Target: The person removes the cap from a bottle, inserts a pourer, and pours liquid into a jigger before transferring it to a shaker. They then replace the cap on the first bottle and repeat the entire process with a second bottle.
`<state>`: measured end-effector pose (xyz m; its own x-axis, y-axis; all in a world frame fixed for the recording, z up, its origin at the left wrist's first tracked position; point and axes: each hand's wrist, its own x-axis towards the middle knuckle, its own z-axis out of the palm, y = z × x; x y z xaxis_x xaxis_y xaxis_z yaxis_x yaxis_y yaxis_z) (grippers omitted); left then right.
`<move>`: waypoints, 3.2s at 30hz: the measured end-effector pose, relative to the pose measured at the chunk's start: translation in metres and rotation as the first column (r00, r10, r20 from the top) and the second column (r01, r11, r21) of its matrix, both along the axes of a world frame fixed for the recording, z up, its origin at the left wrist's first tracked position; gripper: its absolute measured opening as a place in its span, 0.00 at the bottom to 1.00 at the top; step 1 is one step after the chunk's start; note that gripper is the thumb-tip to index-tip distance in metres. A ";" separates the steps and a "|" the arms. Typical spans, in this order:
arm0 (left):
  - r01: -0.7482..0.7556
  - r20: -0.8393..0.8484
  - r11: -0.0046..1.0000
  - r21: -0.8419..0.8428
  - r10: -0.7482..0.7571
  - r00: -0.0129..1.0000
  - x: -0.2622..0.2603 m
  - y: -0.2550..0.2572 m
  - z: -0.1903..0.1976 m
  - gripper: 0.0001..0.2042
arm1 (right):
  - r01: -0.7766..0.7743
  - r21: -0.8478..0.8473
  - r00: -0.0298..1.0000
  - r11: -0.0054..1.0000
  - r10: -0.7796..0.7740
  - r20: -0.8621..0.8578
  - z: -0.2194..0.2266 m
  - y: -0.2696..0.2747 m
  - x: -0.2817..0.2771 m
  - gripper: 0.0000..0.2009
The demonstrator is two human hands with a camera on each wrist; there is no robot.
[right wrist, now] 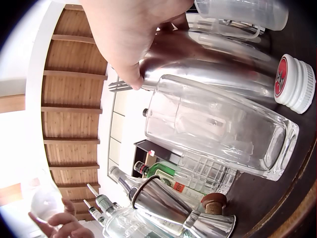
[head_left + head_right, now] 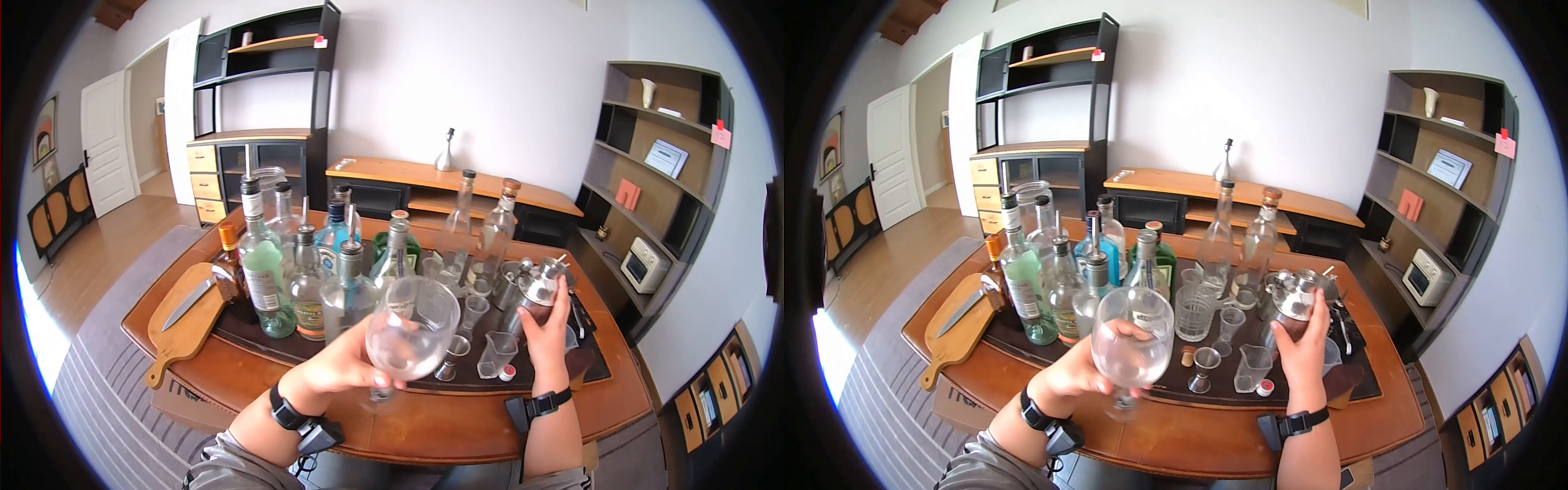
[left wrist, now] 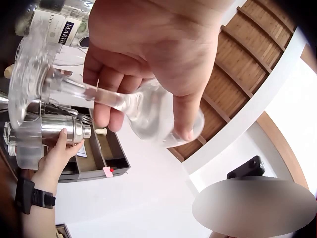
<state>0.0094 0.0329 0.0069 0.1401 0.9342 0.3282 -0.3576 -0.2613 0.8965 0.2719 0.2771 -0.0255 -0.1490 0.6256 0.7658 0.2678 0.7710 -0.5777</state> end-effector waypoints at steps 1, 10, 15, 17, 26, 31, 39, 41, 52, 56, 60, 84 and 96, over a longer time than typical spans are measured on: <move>0.034 0.011 0.998 0.052 -0.034 0.999 0.001 0.001 -0.003 0.46 | -0.005 -0.018 1.000 1.000 0.004 -0.004 0.000 0.000 0.000 0.47; -0.053 0.108 0.972 0.229 0.028 0.994 0.011 -0.001 0.004 0.41 | 0.000 -0.066 1.000 0.998 0.001 0.006 0.005 -0.006 -0.001 0.46; 0.054 0.105 0.994 0.098 -0.064 0.992 0.004 -0.001 -0.004 0.39 | -0.002 -0.073 1.000 0.997 0.003 0.014 0.004 -0.005 0.000 0.47; 0.178 0.051 0.981 0.073 -0.182 0.982 -0.003 0.002 -0.007 0.34 | -0.003 -0.080 1.000 0.997 0.004 0.019 0.006 -0.007 0.000 0.47; 0.088 -0.325 0.980 0.179 -0.025 0.945 0.017 -0.002 -0.007 0.49 | -0.018 -0.076 1.000 0.997 0.019 0.013 0.004 -0.005 0.000 0.47; 0.105 0.076 0.973 0.205 -0.123 0.989 0.020 0.000 -0.009 0.45 | -0.025 -0.095 1.000 0.995 0.025 0.005 0.006 -0.005 0.000 0.47; 0.038 0.301 0.999 0.031 -0.045 0.953 0.023 0.011 -0.015 0.41 | -0.021 -0.093 1.000 0.995 0.021 0.001 0.005 -0.006 0.000 0.47; 0.009 0.176 1.000 0.004 -0.009 0.984 0.020 0.017 -0.022 0.41 | -0.023 -0.088 1.000 0.996 0.023 0.002 0.005 -0.007 0.000 0.46; -0.492 -0.149 0.865 0.099 0.501 0.852 0.032 0.045 -0.049 0.42 | -0.035 -0.073 0.999 0.997 0.034 -0.006 0.001 0.000 0.000 0.47; -0.507 -0.147 0.857 0.085 0.515 0.845 0.030 0.054 -0.058 0.42 | -0.042 -0.073 0.999 0.996 0.041 -0.012 0.003 -0.002 0.001 0.47; -0.514 -0.129 0.854 0.079 0.520 0.844 0.029 0.061 -0.063 0.41 | -0.058 -0.113 0.998 0.992 0.056 -0.019 0.005 -0.006 0.001 0.46; -0.718 -0.465 0.462 0.521 0.859 0.215 0.046 0.019 -0.039 0.58 | -0.043 -0.080 0.999 0.996 0.042 -0.016 0.004 -0.006 0.000 0.46; -0.745 -0.404 0.131 0.654 0.893 -0.197 -0.018 0.035 -0.023 0.55 | -0.049 -0.095 0.999 0.994 0.047 -0.026 0.003 -0.004 0.000 0.47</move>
<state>-0.0082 0.0684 -0.0165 -0.5144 0.3891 0.7642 0.8366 0.0319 0.5469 0.2714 0.2731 -0.0229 -0.1636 0.6887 0.7063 0.2172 0.7236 -0.6552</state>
